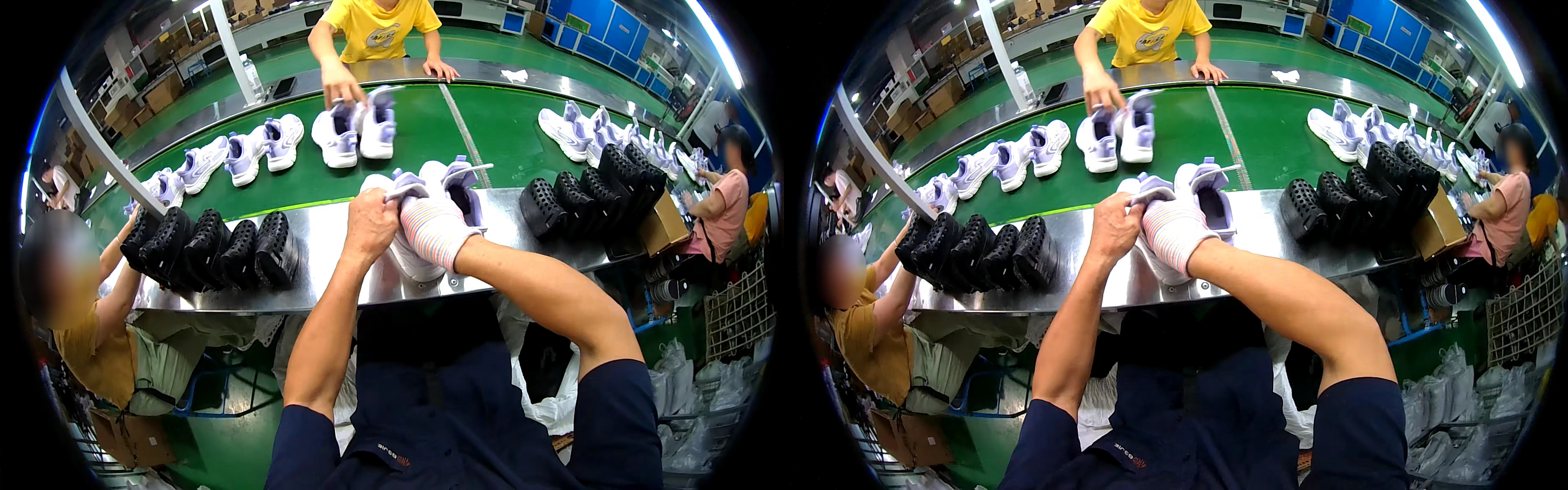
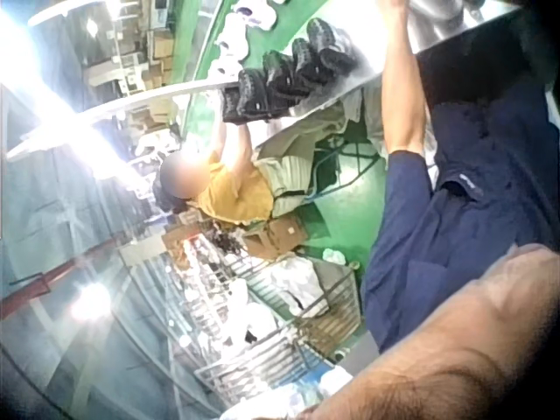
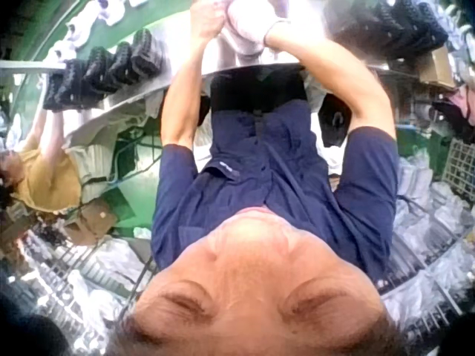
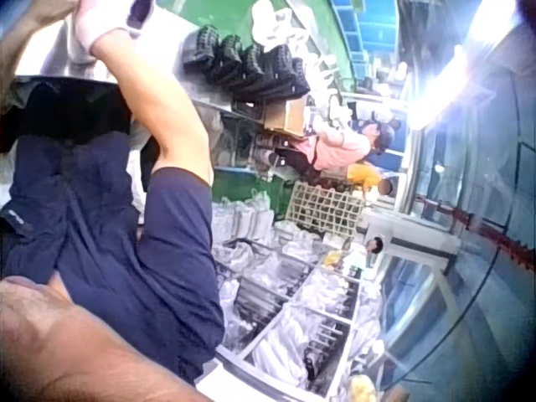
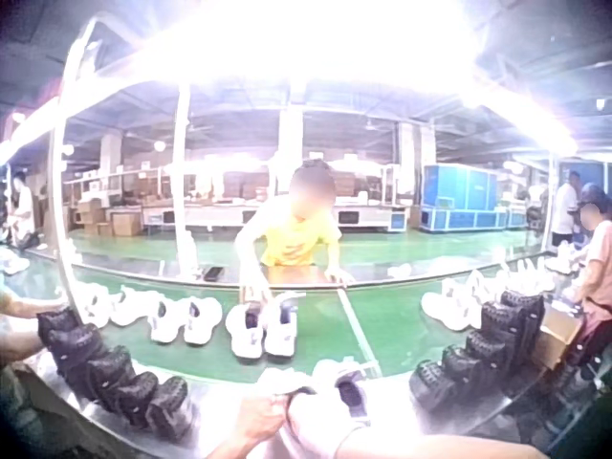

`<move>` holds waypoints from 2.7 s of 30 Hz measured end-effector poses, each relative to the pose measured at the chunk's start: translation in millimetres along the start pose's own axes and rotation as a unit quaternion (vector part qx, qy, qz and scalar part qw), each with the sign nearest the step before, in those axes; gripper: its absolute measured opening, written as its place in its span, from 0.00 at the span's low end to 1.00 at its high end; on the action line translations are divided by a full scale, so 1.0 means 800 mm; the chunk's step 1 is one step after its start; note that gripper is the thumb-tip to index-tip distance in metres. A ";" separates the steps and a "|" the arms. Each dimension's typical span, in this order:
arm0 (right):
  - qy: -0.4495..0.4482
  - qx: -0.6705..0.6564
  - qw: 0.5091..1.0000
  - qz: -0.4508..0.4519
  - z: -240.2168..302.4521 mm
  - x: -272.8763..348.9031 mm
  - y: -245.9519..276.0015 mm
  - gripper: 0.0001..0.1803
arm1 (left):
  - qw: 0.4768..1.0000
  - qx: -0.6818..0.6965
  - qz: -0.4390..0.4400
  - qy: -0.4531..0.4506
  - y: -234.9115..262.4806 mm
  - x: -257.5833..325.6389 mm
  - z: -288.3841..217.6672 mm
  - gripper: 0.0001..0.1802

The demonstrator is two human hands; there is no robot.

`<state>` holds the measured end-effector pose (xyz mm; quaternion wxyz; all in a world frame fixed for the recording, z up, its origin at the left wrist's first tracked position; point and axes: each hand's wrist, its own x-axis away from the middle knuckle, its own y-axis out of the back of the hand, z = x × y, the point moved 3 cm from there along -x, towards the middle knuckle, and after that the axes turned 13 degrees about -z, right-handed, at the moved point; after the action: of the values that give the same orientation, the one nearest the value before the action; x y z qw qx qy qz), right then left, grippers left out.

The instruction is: The person takes shoes from a conveyor belt, inserts internal supports by hand, and places the items into a bag.

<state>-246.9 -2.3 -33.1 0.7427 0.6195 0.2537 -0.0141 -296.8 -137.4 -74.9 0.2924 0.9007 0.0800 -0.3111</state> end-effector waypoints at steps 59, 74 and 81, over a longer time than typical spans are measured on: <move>-0.354 -0.254 0.789 -0.432 -0.118 0.200 -0.054 0.08 | 0.899 -0.246 0.349 -0.099 -0.082 -0.025 -0.151 0.24; -0.274 -0.219 0.853 -0.388 -0.113 0.187 -0.047 0.07 | 0.928 -0.266 0.238 -0.112 -0.259 -0.166 -0.048 0.32; -0.285 -0.213 0.855 -0.377 -0.119 0.190 -0.054 0.07 | 0.973 -0.069 0.029 -0.217 -0.191 -0.031 -0.059 0.25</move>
<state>-163.2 120.4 -142.2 0.8343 0.2717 0.2418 -0.4144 -342.1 15.5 -103.3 0.3727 0.7916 0.0097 -0.4840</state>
